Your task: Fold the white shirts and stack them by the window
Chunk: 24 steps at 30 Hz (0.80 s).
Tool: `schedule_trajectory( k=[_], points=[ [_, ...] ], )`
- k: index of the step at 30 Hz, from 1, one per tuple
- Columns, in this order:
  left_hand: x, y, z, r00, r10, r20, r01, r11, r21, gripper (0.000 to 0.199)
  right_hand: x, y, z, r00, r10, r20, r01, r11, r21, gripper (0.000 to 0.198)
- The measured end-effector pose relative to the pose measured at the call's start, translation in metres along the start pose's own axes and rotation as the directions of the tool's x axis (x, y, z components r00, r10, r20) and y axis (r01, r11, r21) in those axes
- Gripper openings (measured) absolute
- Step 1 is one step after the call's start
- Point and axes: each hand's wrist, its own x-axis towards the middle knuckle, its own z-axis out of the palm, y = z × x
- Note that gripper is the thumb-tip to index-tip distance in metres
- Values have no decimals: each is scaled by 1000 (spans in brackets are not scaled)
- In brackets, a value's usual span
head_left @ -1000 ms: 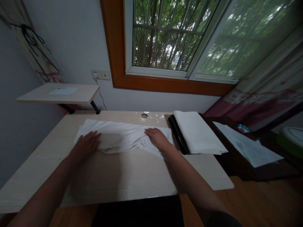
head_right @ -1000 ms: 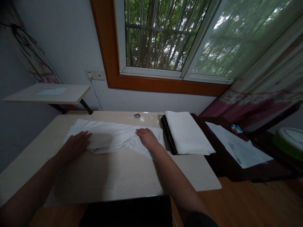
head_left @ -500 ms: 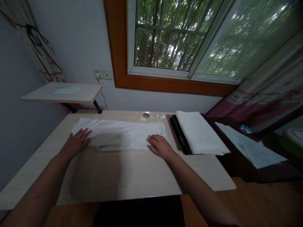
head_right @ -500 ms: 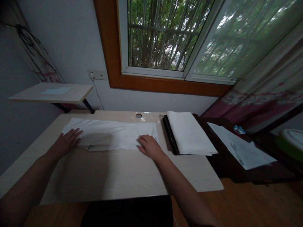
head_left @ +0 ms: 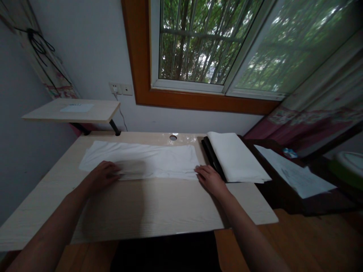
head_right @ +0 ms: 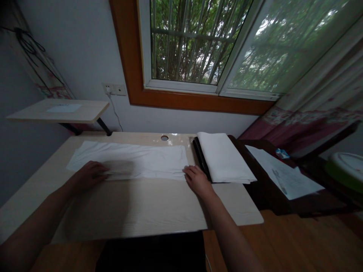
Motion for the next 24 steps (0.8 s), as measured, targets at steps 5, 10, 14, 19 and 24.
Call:
schedule_trajectory(
  k=[5,10,14,19,24],
  points=[
    [-4,2,-3,1000,2,-32,-1,1000,18,25,2,-12,-7,981,157,-112,-145,984,106,25],
    [-10,3,-2,1000,-3,-29,4,1000,17,26,-3,-26,-8,928,310,-208,-230,913,336,18],
    [-13,0,2,998,49,-35,-49,999,12,27,-12,-32,-7,965,252,-70,-203,889,410,13],
    [-14,-7,3,996,88,-6,-88,996,-14,23,-22,-33,-13,987,159,-28,-140,931,338,14],
    [-18,-12,5,993,118,-17,-118,993,-12,21,-28,-35,-18,992,130,7,-126,946,299,19]
  ],
)
